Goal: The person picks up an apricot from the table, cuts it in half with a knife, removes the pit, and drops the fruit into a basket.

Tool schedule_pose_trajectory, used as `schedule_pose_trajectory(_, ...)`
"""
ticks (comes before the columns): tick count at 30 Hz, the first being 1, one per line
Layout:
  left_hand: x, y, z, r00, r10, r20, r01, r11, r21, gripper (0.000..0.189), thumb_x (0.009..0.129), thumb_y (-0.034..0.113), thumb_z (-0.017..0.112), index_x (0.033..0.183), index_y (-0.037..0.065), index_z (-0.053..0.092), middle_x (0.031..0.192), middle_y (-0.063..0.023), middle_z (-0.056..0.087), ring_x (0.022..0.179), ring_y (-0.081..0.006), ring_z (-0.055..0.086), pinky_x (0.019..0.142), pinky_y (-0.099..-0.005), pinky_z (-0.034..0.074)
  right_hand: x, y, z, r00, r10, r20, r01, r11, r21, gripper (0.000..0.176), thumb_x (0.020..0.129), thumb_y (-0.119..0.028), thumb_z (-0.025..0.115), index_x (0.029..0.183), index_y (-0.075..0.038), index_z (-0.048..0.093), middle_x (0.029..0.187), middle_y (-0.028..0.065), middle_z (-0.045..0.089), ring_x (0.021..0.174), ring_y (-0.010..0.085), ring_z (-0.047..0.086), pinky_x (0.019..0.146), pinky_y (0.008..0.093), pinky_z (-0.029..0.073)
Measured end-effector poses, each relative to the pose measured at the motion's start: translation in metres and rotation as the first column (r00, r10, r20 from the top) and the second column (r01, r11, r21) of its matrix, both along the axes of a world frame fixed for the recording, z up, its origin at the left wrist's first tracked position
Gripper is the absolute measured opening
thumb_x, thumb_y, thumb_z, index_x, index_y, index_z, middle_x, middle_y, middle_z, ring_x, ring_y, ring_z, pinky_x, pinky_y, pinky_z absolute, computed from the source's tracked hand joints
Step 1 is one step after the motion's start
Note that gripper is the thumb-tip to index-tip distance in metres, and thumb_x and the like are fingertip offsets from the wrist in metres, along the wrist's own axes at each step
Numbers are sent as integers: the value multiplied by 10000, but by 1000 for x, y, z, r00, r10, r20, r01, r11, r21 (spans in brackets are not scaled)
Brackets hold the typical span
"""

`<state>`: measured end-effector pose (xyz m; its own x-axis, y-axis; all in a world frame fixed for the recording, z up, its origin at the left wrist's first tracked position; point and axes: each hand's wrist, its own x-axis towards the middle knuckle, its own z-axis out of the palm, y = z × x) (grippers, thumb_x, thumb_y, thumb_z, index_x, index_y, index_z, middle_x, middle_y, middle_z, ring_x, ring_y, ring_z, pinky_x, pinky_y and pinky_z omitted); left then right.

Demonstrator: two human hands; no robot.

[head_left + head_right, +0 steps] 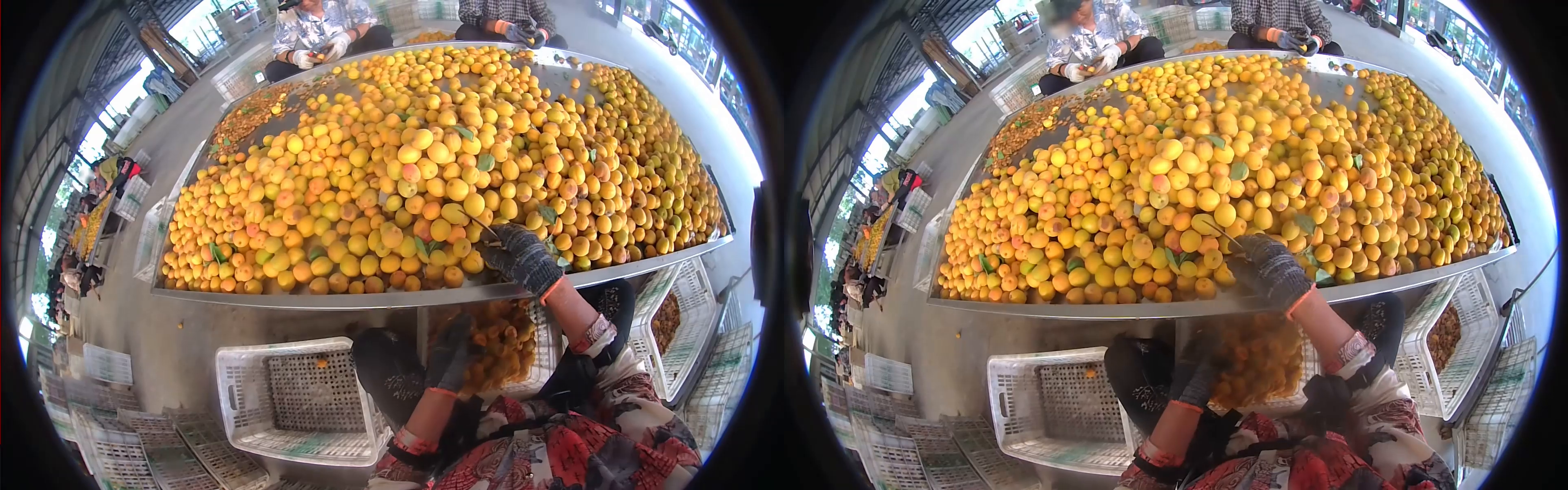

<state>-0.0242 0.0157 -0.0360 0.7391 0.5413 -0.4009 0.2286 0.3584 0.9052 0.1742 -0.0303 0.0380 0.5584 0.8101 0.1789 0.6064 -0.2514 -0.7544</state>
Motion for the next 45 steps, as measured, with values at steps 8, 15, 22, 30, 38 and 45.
schedule_pose_trajectory(8,0,7,13,992,86,94,-58,962,-265,298,899,187,425,1141,37,513,1099,-101,534,826,-146,593,642,-256,518,-5,14,-24,977,29,212,44,942,-331,561,687,-292,669,1153,-37,489,974,190,588,919,338,558,779,399,448)
schedule_pose_trajectory(15,4,4,-30,977,63,203,-69,997,25,306,894,236,463,1133,49,504,1011,-32,586,812,-88,560,567,-208,473,-8,18,-12,985,55,166,29,883,-468,619,729,-311,572,1248,-24,393,997,199,587,921,323,566,807,378,439)
schedule_pose_trajectory(22,7,4,8,952,-17,307,-157,831,533,318,913,113,375,1215,22,419,1120,-146,524,1028,-264,506,889,-352,415,-11,10,5,998,-4,55,27,907,-420,664,666,-258,662,1241,-49,406,1032,176,576,936,288,570,793,362,460)
schedule_pose_trajectory(30,20,10,60,818,316,481,-320,944,-76,379,879,133,521,1220,-5,432,1142,-73,499,1034,-124,474,868,-254,411,-38,-18,31,957,265,-120,-266,964,8,632,657,-157,752,1190,-27,439,1131,130,516,1003,213,535,797,329,475)
schedule_pose_trajectory(38,8,12,77,813,379,442,-338,925,-173,419,878,174,507,1251,19,395,1143,-83,485,1010,-146,475,848,-272,419,-64,-28,40,643,402,-652,-223,913,342,659,706,-122,705,1244,27,355,1152,170,492,1011,236,519,824,304,442)
schedule_pose_trajectory(45,-8,19,78,726,417,547,-382,906,-185,427,886,253,469,1256,52,397,1118,-87,500,979,-151,505,803,-299,452,-40,-52,6,983,155,93,-160,986,41,368,778,-18,597,1123,-3,471,909,52,578,798,126,553,687,262,465)
